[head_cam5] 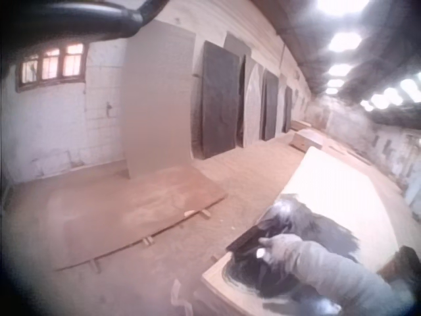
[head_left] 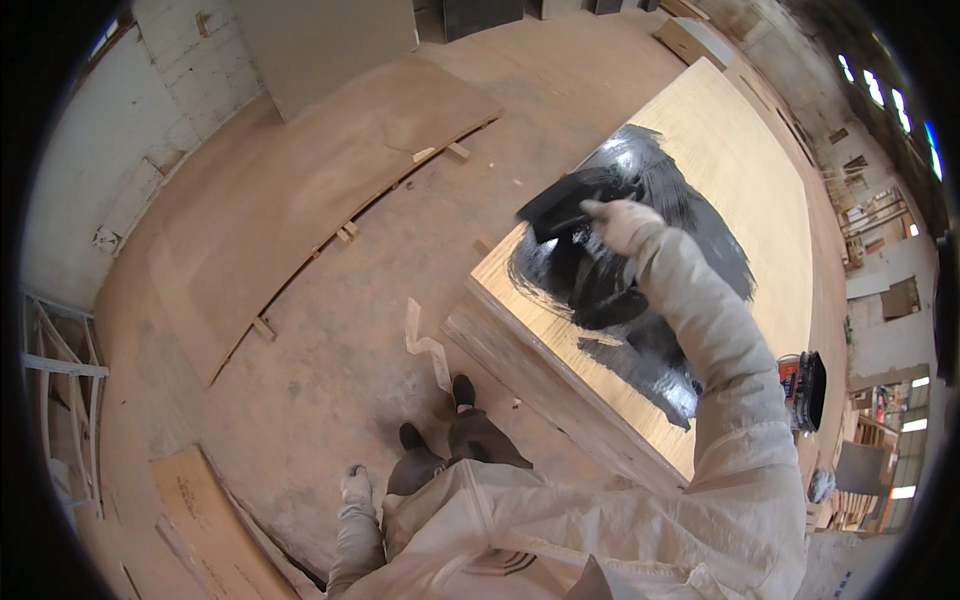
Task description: The person paints a large wooden board with black paint using a brush. They dip the brush into a paint container and apply the paint in broad strokes across the surface.
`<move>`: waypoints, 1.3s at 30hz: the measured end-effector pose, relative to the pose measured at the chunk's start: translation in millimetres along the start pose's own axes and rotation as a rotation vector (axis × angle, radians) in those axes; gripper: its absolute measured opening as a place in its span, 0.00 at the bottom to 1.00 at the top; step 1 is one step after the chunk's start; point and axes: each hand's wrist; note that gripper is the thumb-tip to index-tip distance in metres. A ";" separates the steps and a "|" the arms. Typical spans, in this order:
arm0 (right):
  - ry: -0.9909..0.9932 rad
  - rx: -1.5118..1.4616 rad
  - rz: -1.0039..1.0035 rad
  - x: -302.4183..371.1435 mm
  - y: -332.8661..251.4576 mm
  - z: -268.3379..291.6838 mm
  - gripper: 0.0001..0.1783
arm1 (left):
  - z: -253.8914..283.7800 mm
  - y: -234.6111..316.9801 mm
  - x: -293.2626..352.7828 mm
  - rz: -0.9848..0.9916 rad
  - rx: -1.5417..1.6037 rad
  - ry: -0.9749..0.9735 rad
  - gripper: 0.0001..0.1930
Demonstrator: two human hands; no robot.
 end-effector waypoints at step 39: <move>0.022 -0.094 -0.165 -19.3 172.6 16.1 0.23 | -67.7 -120.0 136.4 0.304 0.033 0.138 0.21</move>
Point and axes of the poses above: each hand's wrist, its own x-axis away from the middle knuckle, its own z-axis out of the back of the hand, y = z × x, and after that the axes turned 6 degrees about -y, right-handed
